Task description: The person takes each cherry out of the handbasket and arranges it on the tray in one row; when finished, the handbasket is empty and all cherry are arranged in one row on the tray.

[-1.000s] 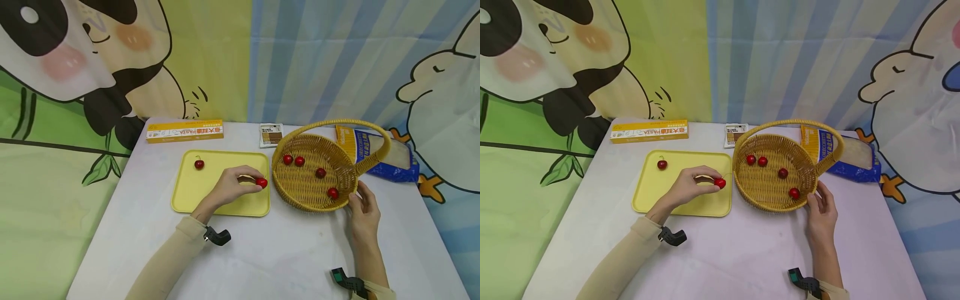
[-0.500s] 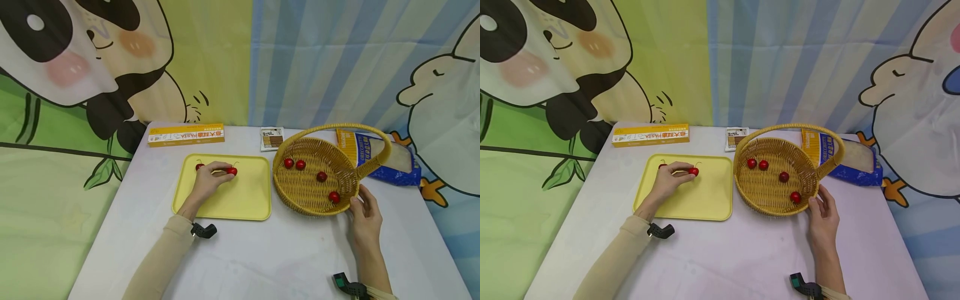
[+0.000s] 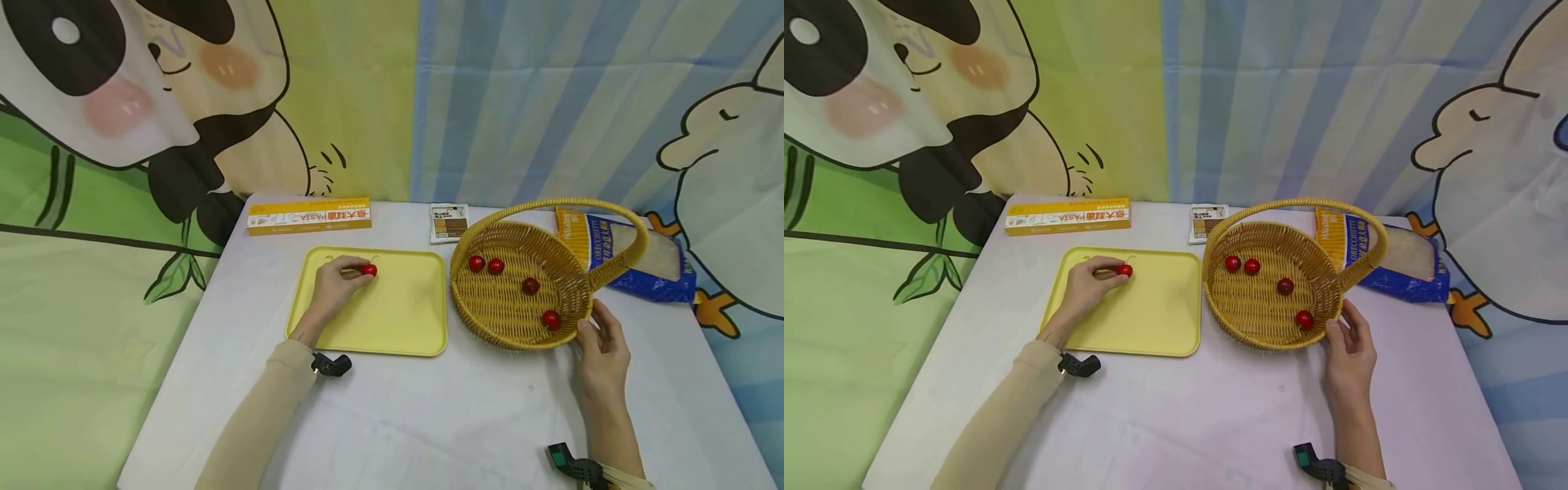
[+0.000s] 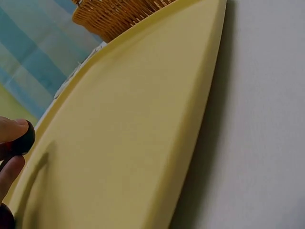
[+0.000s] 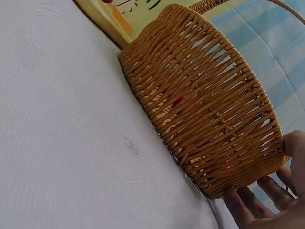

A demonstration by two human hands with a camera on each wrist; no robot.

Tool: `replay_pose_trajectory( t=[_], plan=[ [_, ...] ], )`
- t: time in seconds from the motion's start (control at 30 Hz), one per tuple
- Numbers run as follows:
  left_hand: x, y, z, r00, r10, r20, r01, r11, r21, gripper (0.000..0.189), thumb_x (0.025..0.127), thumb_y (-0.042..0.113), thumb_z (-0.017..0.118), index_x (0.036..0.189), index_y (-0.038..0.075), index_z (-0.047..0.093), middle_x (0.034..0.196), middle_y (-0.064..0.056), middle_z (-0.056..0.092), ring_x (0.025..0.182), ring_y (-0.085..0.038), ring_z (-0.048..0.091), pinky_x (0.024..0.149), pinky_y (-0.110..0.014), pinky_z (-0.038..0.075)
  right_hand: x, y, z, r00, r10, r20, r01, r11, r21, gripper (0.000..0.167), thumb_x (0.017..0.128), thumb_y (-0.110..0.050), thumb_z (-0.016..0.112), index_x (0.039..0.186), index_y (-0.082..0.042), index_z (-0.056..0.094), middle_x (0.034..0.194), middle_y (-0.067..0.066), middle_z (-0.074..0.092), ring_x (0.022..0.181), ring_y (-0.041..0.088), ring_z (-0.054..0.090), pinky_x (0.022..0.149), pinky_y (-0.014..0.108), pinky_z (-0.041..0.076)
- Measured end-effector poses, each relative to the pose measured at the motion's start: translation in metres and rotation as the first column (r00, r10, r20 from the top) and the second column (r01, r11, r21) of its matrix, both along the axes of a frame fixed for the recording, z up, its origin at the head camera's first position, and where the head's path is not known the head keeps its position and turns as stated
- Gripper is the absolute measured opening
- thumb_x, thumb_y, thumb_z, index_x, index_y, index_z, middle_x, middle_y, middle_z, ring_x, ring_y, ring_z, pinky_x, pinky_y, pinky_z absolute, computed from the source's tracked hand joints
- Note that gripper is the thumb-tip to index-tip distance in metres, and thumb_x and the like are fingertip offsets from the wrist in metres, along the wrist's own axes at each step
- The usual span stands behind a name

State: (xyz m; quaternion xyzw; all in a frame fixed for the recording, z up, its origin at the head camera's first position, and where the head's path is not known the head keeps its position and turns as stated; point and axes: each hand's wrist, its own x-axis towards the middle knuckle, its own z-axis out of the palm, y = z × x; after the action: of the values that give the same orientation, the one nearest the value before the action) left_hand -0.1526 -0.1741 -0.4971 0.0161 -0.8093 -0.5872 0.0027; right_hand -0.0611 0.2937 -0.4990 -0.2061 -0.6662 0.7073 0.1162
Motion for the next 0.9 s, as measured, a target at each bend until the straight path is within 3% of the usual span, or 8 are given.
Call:
replay_pose_trajectory(
  t=[0.5, 0.9],
  plan=[
    [-0.0020, -0.0053, 0.0038, 0.998, 0.013, -0.068, -0.020, 0.994, -0.106, 0.028, 0.088, 0.010, 0.084, 0.115, 0.011, 0.078, 0.117, -0.008, 0.073, 0.105, -0.026, 0.075, 0.087, -0.033, 0.063, -0.0037, 0.0002, 0.0048, 1.000, -0.018, -0.010, 0.017, 0.999, -0.038, 0.052, 0.108, -0.014, 0.056, 0.158, -0.020, 0.044, 0.162, 0.004, 0.042, 0.134, 0.012, 0.052, 0.089, 0.006, 0.052],
    [-0.0009, -0.0034, 0.0003, 0.990, -0.015, -0.137, -0.015, 0.976, -0.216, 0.029, 0.088, 0.001, 0.082, 0.117, 0.002, 0.076, 0.118, -0.015, 0.074, 0.106, -0.030, 0.074, 0.090, -0.036, 0.063, 0.0003, -0.0022, 0.0025, 0.999, -0.013, -0.044, 0.012, 0.999, -0.032, 0.051, 0.107, -0.013, 0.058, 0.157, -0.017, 0.046, 0.159, 0.005, 0.045, 0.132, 0.013, 0.054, 0.091, 0.008, 0.053]
  ],
)
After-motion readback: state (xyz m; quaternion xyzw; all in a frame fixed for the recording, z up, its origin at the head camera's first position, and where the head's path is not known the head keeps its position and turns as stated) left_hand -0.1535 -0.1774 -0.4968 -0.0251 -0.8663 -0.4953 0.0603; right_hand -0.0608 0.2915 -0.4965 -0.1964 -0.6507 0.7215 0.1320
